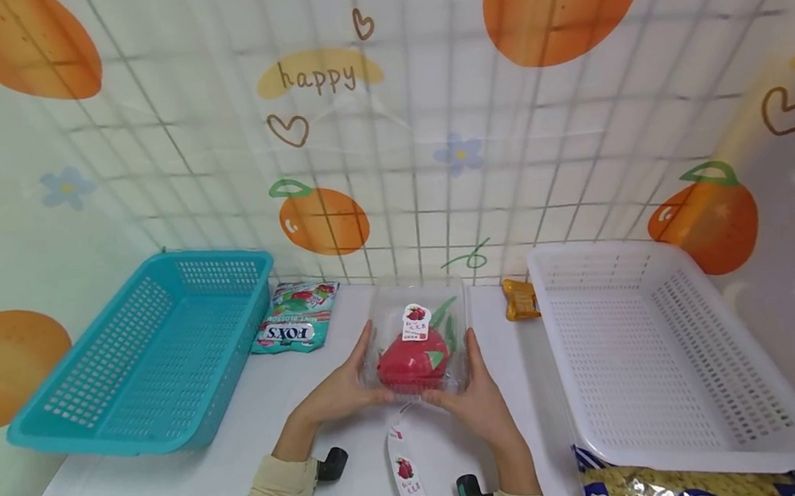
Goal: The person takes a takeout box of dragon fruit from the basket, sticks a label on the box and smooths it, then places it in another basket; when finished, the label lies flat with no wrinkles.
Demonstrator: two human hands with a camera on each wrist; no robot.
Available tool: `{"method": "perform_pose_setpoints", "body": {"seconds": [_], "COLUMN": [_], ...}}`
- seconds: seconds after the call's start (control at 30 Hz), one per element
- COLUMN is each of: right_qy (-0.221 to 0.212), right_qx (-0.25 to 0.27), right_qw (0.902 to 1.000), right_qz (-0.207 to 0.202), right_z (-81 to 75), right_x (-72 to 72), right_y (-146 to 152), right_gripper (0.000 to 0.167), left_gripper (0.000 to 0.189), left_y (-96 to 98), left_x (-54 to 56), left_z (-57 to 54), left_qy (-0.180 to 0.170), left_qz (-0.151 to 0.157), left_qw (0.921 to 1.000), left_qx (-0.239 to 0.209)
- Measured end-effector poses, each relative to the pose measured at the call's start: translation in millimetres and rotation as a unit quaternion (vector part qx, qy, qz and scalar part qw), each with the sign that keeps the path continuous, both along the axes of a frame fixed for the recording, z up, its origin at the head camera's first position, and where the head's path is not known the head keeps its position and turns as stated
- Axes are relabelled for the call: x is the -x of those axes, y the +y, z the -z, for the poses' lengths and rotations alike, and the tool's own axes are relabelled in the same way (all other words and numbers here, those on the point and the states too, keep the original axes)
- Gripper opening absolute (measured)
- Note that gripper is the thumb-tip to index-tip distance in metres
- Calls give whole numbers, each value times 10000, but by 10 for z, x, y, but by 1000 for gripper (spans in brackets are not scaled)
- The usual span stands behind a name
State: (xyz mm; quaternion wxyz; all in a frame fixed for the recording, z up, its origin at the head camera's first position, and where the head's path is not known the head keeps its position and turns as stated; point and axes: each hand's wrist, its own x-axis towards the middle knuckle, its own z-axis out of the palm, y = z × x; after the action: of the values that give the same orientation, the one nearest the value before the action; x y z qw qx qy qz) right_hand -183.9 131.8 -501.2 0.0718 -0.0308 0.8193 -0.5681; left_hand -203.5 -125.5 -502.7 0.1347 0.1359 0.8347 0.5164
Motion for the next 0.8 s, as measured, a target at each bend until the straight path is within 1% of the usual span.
{"method": "perform_pose_setpoints", "body": {"seconds": [0.2,0.43,0.63,0.8], "right_qy": [57,165,202,196], "right_qx": [-90,-73,-146,-109], "right_qw": [9999,9998,9997,9997], "right_qz": [-31,-9,53,69], "right_z": [-44,-69,-43,-14], "right_x": [-26,-43,-30,-23], "right_y": [-9,-17,-4,-3], "right_gripper": [128,126,127,128], "left_gripper": [126,125,125,126], "left_y": [12,42,65,72], "left_x": [-15,-23,-12,-15], "left_z": [-14,-34,-18,0], "left_qy": [18,103,158,207], "left_qz": [-57,-114,-174,-205], "left_qw": [10000,9999,9997,9995], "left_qx": [67,-49,-111,-112]}}
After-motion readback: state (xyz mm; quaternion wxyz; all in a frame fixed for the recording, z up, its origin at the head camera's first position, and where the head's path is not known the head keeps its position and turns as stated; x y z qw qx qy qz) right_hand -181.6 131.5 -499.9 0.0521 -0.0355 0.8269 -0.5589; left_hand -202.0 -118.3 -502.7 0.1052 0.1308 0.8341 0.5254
